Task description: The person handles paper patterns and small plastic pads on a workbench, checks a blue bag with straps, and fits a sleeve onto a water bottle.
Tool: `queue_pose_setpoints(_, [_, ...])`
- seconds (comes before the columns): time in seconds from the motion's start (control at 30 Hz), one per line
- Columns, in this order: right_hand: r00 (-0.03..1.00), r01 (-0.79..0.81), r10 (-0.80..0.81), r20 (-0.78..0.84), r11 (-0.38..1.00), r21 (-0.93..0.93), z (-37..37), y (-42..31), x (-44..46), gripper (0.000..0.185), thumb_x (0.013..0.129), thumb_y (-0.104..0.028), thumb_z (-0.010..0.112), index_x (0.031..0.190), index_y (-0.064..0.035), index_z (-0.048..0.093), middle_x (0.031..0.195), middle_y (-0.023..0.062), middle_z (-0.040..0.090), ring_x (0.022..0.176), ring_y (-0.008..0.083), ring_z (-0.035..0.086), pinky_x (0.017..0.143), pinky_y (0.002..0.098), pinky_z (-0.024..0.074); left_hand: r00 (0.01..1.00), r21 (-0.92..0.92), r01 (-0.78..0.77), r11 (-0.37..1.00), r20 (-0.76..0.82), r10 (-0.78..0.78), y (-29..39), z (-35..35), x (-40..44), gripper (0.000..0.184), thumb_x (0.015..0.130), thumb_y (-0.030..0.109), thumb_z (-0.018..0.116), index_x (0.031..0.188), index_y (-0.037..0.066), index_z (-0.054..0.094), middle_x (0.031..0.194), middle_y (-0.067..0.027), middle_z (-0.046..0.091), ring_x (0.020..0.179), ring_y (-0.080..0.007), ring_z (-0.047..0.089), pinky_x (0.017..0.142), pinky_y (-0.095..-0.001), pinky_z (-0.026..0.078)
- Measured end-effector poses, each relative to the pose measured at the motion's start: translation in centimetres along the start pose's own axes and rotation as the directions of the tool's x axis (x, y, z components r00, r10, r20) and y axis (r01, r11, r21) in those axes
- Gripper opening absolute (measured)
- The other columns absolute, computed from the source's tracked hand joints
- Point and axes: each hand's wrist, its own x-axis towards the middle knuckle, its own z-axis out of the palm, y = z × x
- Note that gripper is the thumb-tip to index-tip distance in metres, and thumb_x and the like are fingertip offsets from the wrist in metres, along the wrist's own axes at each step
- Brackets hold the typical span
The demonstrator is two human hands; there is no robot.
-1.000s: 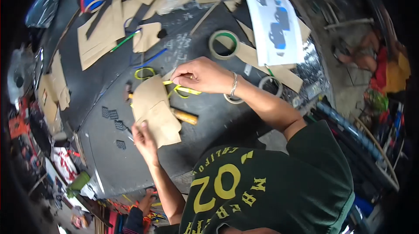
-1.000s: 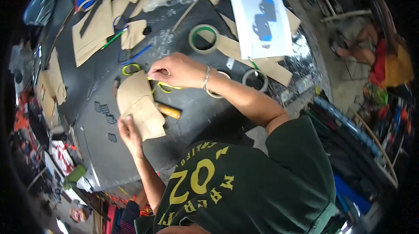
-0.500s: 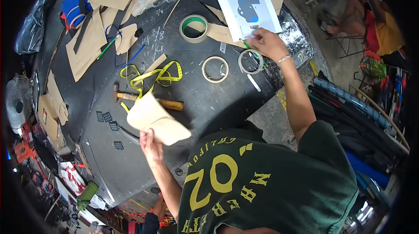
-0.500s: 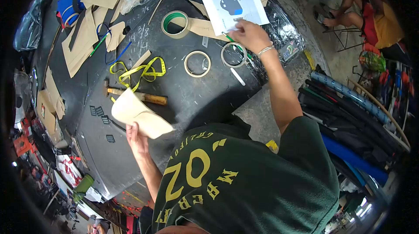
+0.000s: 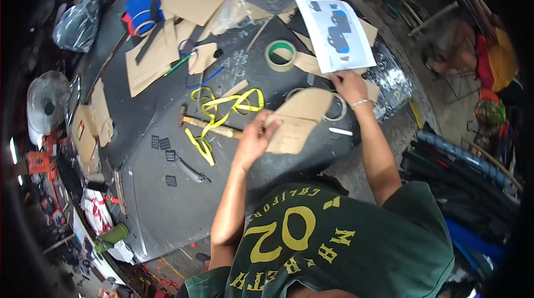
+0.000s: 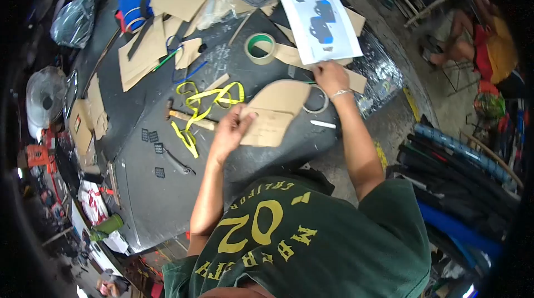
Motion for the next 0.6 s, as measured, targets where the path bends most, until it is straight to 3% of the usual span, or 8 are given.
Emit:
queue_pose_setpoints(0.07, [0.997,0.079,-0.08,-0.002,0.99,-0.118,-0.3,0.3,0.0,0.024,0.088,-0.025,0.067,0.102,-0.0093,0.076,0.102,0.0226,0.07,0.093,0.0405,0.068,0.082,0.0492,0.0542,0.997,-0.117,-0.026,0.993,0.069,0.035,-3.0,0.5,-0.7,0.022,0.1,0.026,0.067,0.111,0.007,0.062,0.081,0.0015,0.061,0.07,-0.0064,0.05,0.062,-0.0279,0.045])
queue_pose_setpoints(0.13, [0.99,0.134,-0.136,-0.041,0.99,-0.049,0.2,0.5,0.2,0.032,0.087,-0.02,0.065,0.116,-0.0093,0.071,0.106,0.022,0.069,0.094,0.0409,0.067,0.083,0.0498,0.0537,0.996,-0.268,0.054,0.962,0.086,-0.032,-3.9,0.9,-1.8,0.021,0.101,0.024,0.066,0.11,0.007,0.061,0.083,0.0009,0.063,0.073,-0.0053,0.054,0.065,-0.027,0.048])
queue_pose_setpoints(0.17, [0.993,0.114,-0.115,-0.022,0.992,-0.044,0.3,0.1,0.5,0.036,0.086,-0.019,0.064,0.121,-0.0097,0.068,0.108,0.0217,0.069,0.094,0.0411,0.067,0.084,0.0497,0.0534,0.993,-0.19,0.092,0.978,0.092,-0.075,-3.6,0.3,-2.4,0.02,0.101,0.024,0.065,0.11,0.006,0.061,0.084,0.0006,0.065,0.076,-0.0046,0.057,0.067,-0.0262,0.049])
queue_pose_setpoints(0.33, [0.996,0.088,-0.088,0.019,0.996,0.027,0.3,-2.0,1.7,0.053,0.084,-0.019,0.066,0.136,-0.0108,0.059,0.105,0.024,0.068,0.097,0.0421,0.065,0.089,0.05,0.0515,0.994,-0.305,0.111,0.946,0.02,-0.111,-4.5,-0.9,-4.7,0.022,0.101,0.024,0.065,0.111,0.005,0.061,0.087,0.0,0.067,0.078,-0.0049,0.059,0.07,-0.0259,0.05])
queue_pose_setpoints(0.37, [0.99,0.01,-0.017,0.142,0.999,0.05,0.3,-1.8,2.6,0.055,0.083,-0.024,0.07,0.135,-0.009,0.061,0.106,0.0246,0.066,0.104,0.042,0.063,0.094,0.0488,0.0499,0.992,-0.355,0.118,0.927,0.009,-0.123,-5.0,-1.2,-5.1,0.022,0.101,0.024,0.065,0.111,0.005,0.061,0.089,0.0001,0.068,0.079,-0.0049,0.059,0.071,-0.0257,0.05])
queue_pose_setpoints(0.47, [0.992,0.047,-0.043,0.116,0.998,-0.034,1.3,-0.7,4.1,0.056,0.081,-0.031,0.074,0.132,-0.0099,0.063,0.109,0.0224,0.063,0.11,0.0414,0.06,0.097,0.0471,0.0483,0.986,-0.456,0.106,0.884,-0.068,-0.154,-6.3,-2.3,-6.2,0.023,0.101,0.022,0.065,0.113,0.003,0.061,0.1,-0.0006,0.07,0.088,-0.0059,0.062,0.079,-0.0253,0.051])
queue_pose_setpoints(0.5, [0.987,0.018,-0.012,0.16,0.999,-0.041,0.6,-1.4,4.3,0.046,0.079,-0.033,0.077,0.118,-0.0082,0.07,0.114,0.0192,0.062,0.111,0.0405,0.059,0.097,0.0456,0.0477,0.983,-0.488,0.088,0.868,-0.098,-0.155,-6.9,-2.7,-6.5,0.022,0.101,0.021,0.065,0.114,0.003,0.062,0.102,-0.0017,0.071,0.09,-0.0069,0.063,0.081,-0.0257,0.052])
queue_pose_setpoints(0.6, [0.982,0.055,-0.024,0.19,0.986,-0.159,-0.8,-2.3,4.5,0.036,0.079,-0.031,0.077,0.103,-0.0044,0.073,0.113,0.0202,0.062,0.11,0.0407,0.059,0.095,0.0463,0.0481,0.965,-0.61,0.012,0.792,-0.2,-0.169,-9.0,-3.6,-7.3,0.021,0.102,0.019,0.064,0.115,0.004,0.061,0.106,-0.0023,0.071,0.092,-0.0078,0.064,0.082,-0.026,0.053])
